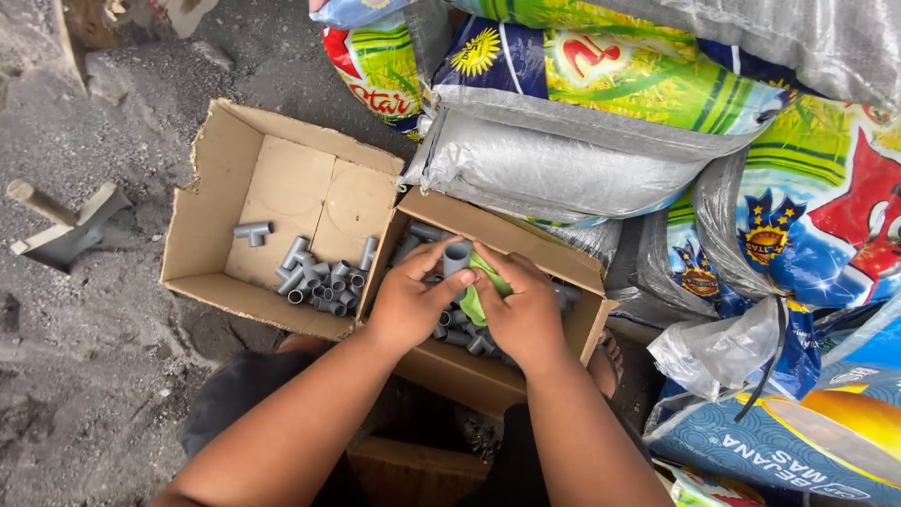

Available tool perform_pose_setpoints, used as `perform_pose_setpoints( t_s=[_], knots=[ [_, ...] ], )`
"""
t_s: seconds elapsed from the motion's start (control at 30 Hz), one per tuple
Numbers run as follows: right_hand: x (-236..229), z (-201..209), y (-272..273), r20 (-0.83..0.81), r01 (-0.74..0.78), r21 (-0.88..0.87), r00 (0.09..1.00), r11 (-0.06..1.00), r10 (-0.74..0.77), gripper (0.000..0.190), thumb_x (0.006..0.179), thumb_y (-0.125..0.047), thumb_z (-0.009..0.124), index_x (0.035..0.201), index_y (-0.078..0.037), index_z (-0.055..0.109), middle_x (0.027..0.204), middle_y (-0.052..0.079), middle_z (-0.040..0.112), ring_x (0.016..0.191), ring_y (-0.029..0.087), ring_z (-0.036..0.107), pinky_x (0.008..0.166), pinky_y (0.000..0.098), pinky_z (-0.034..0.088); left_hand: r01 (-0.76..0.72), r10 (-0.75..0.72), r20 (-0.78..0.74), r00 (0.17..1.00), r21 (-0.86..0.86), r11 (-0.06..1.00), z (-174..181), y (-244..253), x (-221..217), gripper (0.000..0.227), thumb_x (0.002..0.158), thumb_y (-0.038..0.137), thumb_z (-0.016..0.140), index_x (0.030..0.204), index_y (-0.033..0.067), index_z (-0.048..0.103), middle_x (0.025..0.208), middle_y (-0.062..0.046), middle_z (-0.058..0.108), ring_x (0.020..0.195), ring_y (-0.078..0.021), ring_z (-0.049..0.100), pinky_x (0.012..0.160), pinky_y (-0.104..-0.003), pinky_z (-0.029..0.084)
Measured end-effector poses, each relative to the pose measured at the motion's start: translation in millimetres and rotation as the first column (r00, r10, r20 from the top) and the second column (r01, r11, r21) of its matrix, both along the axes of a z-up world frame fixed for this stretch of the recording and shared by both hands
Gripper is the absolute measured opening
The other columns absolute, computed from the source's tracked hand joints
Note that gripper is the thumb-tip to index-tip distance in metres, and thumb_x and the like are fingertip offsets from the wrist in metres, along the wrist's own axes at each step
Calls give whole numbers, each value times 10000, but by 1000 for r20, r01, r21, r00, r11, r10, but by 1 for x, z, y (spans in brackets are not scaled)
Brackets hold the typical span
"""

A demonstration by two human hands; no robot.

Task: Cleaning grey PVC T-fittings with a green cloth and sorting them into a different box.

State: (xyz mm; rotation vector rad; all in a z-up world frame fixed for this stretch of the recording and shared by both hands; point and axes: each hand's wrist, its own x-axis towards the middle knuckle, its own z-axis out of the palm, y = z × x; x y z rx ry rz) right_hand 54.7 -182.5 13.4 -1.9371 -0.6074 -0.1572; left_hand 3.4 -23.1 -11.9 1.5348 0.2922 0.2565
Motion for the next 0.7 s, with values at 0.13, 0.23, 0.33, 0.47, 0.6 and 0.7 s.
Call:
perform_pose_setpoints(
  t_s=[0.13, 0.23, 0.33, 0.47, 0.6, 0.7],
  knots=[
    [5, -19, 3, -41, 50, -61, 998, 997, -53, 310, 987, -121, 655, 1280, -152, 751, 906, 133, 749, 790, 289, 729, 666, 358, 561, 139, -137, 28, 990, -94, 986, -22, 7, 16, 473, 926, 98, 778, 1381, 52, 654, 1272, -203, 674, 1107, -319, 709, 845, -425, 645],
    [1, -25, 12, -68, 71, -88, 995, 994, -77, 310, 1009, -113, 627, 1299, -74, 729, 921, 162, 738, 817, 329, 728, 681, 386, 584, 151, -157, -21, 987, -182, 972, -38, 10, 22, 446, 944, 95, 757, 1377, 62, 656, 1243, -164, 675, 1049, -243, 719, 859, -398, 649],
    [0, -18, 19, -87, 105, -32, 990, 994, -108, 331, 1009, -104, 613, 1322, -55, 710, 954, 187, 746, 837, 335, 728, 698, 395, 580, 117, -124, -33, 992, -181, 977, -31, 15, 29, 475, 930, 96, 781, 1382, 37, 651, 1186, -182, 685, 1024, -227, 715, 815, -383, 644],
    [-4, -15, 24, -174, 87, 52, 982, 995, -77, 326, 1000, -111, 665, 1322, -113, 720, 959, 166, 761, 839, 317, 732, 679, 386, 570, 91, -104, -66, 992, -181, 979, -10, 23, 27, 485, 985, 150, 719, 1437, 29, 592, 1134, -183, 680, 1036, -232, 701, 781, -384, 639],
    [1, -30, 26, -255, 67, 99, 966, 993, -40, 343, 1019, -154, 646, 1358, -126, 694, 1065, 198, 762, 946, 302, 733, 755, 444, 569, 28, -57, -138, 989, -202, 979, 3, 21, 24, 476, 953, 185, 756, 1399, 63, 644, 1077, -142, 712, 974, -174, 691, 778, -328, 613],
    [3, -44, 26, -335, -19, -16, 942, 1000, 13, 465, 1065, -193, 517, 1529, -169, 531, 1135, 235, 699, 978, 349, 693, 755, 442, 561, 29, -45, -112, 993, -138, 990, -4, 22, 19, 463, 960, 127, 737, 1399, 35, 624, 999, -190, 746, 982, -231, 743, 736, -345, 628]
  ],
)
